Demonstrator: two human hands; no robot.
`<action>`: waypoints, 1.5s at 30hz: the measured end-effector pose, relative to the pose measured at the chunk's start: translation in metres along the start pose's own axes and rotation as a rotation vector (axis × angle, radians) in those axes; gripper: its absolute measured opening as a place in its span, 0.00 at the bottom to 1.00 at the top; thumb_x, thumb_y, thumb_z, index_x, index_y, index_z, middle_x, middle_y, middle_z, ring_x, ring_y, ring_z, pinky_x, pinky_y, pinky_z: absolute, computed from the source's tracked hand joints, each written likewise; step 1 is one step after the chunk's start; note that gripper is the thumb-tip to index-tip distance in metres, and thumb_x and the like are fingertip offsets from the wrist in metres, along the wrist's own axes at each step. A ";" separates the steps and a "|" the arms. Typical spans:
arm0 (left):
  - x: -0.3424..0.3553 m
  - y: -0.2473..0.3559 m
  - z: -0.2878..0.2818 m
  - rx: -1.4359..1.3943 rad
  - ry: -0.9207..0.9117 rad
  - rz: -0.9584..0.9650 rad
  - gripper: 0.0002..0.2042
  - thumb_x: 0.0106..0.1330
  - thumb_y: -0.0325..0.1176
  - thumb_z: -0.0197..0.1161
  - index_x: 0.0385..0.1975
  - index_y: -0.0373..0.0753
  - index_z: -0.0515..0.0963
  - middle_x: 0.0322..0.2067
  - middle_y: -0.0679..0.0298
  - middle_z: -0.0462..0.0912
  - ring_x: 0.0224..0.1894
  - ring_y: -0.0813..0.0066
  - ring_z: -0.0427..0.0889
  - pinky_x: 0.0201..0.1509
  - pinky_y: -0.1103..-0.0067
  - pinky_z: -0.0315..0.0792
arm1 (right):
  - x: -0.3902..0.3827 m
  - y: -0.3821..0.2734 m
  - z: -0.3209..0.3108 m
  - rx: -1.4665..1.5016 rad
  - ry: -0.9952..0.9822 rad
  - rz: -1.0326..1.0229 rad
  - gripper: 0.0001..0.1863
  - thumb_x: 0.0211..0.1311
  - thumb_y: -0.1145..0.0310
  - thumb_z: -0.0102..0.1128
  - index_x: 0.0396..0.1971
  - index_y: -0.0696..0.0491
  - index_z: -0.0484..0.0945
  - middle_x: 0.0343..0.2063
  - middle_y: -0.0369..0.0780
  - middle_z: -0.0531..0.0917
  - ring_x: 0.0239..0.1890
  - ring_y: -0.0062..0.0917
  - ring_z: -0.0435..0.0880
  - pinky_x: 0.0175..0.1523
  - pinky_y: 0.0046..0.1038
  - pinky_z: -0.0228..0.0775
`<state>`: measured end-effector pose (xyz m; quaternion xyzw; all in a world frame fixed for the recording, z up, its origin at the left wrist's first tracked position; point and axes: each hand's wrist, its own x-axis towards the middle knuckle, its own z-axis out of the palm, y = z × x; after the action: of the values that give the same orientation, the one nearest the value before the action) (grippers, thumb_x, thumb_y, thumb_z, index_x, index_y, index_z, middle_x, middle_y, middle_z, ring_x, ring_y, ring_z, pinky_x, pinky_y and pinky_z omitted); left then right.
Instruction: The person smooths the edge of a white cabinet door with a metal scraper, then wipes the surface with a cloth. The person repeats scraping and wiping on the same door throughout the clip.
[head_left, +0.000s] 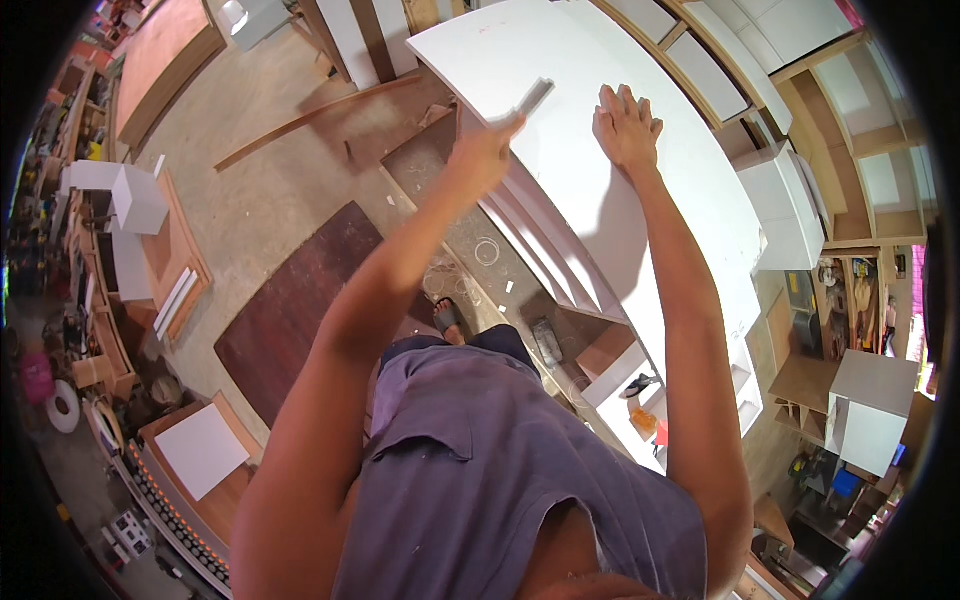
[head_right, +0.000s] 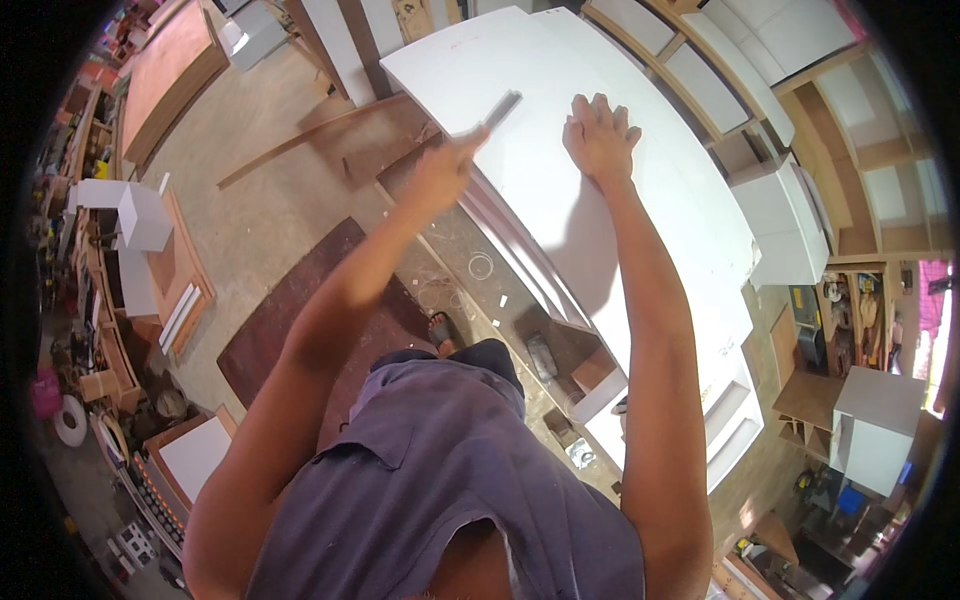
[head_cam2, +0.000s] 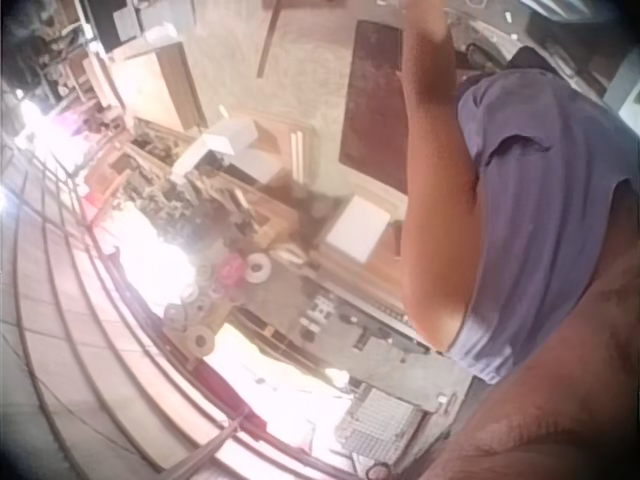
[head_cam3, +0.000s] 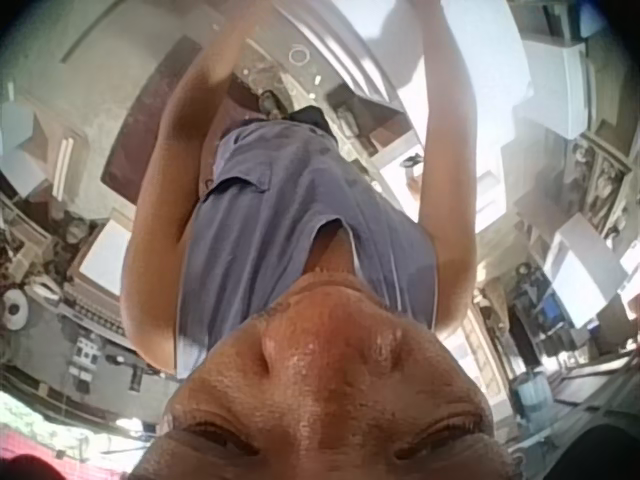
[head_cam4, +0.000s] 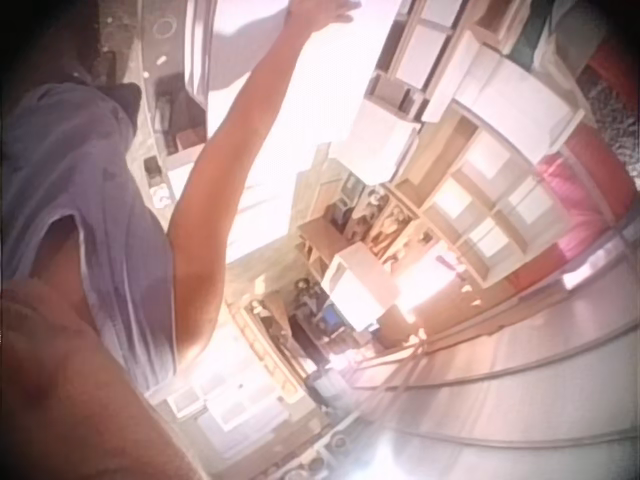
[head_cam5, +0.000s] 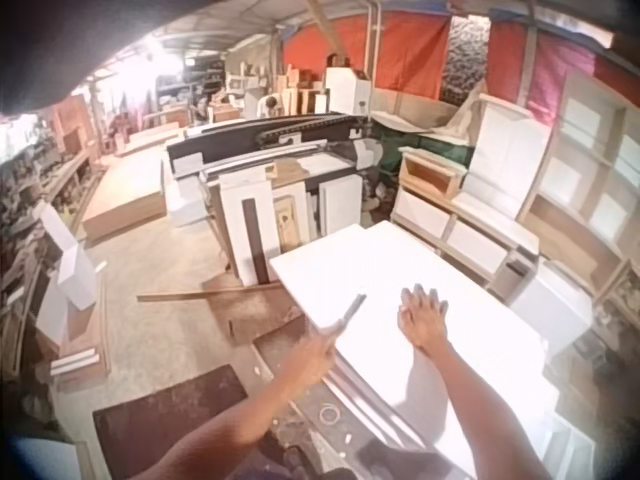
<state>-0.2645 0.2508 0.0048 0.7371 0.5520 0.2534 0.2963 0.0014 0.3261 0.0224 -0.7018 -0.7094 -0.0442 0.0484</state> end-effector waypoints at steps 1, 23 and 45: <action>-0.023 0.008 0.004 0.027 -0.045 0.006 0.31 0.64 0.27 0.53 0.68 0.63 0.66 0.45 0.49 0.83 0.37 0.47 0.83 0.46 0.61 0.77 | -0.001 0.003 0.002 0.000 -0.011 0.017 0.28 0.73 0.47 0.37 0.70 0.33 0.61 0.74 0.40 0.56 0.74 0.54 0.51 0.72 0.62 0.37; -0.106 0.060 0.058 -0.065 0.014 0.048 0.34 0.58 0.23 0.53 0.69 0.51 0.66 0.28 0.46 0.81 0.31 0.51 0.84 0.37 0.62 0.78 | 0.011 0.017 0.020 0.087 0.234 -0.061 0.21 0.62 0.54 0.49 0.53 0.43 0.76 0.58 0.42 0.73 0.60 0.48 0.68 0.61 0.62 0.53; 0.019 -0.004 -0.016 -0.042 0.092 -0.005 0.29 0.64 0.23 0.51 0.67 0.55 0.69 0.33 0.43 0.77 0.27 0.56 0.79 0.36 0.66 0.73 | 0.064 -0.042 0.028 0.034 0.255 -0.107 0.19 0.67 0.57 0.42 0.54 0.44 0.70 0.61 0.41 0.68 0.63 0.50 0.63 0.60 0.70 0.50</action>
<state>-0.2734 0.2728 0.0137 0.7170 0.5613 0.2979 0.2865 -0.0412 0.3923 0.0028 -0.6506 -0.7346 -0.1236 0.1477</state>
